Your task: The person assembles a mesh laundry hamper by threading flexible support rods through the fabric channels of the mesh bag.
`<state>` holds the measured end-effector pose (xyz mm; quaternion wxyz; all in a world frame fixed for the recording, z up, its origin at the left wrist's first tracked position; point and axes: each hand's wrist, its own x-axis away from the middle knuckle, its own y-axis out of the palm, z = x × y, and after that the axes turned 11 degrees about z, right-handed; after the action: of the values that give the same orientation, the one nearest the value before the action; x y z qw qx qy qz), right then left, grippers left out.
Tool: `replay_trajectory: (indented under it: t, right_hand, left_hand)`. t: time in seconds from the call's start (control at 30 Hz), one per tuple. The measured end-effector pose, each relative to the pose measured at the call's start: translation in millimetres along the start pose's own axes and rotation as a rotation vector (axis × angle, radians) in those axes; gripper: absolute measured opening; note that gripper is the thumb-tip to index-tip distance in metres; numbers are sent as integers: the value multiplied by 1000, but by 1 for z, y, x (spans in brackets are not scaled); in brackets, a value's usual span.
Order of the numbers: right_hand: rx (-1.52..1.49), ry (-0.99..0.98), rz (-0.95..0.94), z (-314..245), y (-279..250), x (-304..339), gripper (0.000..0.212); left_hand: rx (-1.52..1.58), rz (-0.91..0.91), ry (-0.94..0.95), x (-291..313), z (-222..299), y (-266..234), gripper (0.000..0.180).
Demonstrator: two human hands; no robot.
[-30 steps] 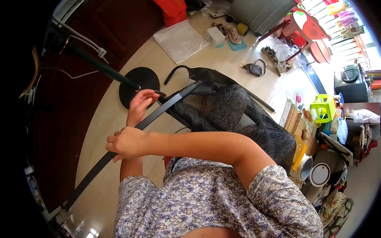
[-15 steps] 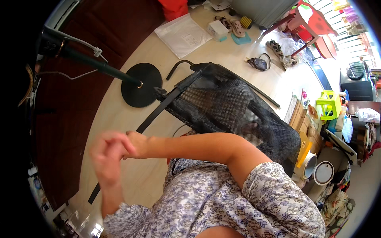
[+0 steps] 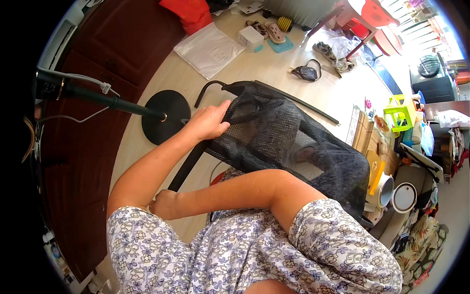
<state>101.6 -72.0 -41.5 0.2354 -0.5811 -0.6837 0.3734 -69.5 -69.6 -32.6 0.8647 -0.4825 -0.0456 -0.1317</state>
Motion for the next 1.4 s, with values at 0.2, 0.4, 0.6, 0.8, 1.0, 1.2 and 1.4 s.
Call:
replay_trajectory:
  t: [0.2,0.4,0.6,0.8,1.0,1.2,1.4]
  right_hand:
    - [186,-170,436,2,18,-28,27]
    - [73,-164,435,15,3,-33,29]
    - [192,-133,248,48,3,-15,18]
    - [144,-173,683,53,22,-37,22]
    - [-162,-188,941,31,-12,-39,21]
    - [-211,-168,1064,39,-2,-54,19]
    - [81,-285,878,48,22,-54,15]
  left_hand:
    - [425,26,-147,11,-8,-28,44]
    - [974,-36,-402,21,-45,-20,31]
    - [651,114,-107,15,-54,-21,35]
    - [15,88,-131,13,2,-37,48]
    - [18,143,-24,7,-32,-21,24]
    - [110,89,-184,12,-18,-30,25]
    - [101,130,39,11,-36,-24,30]
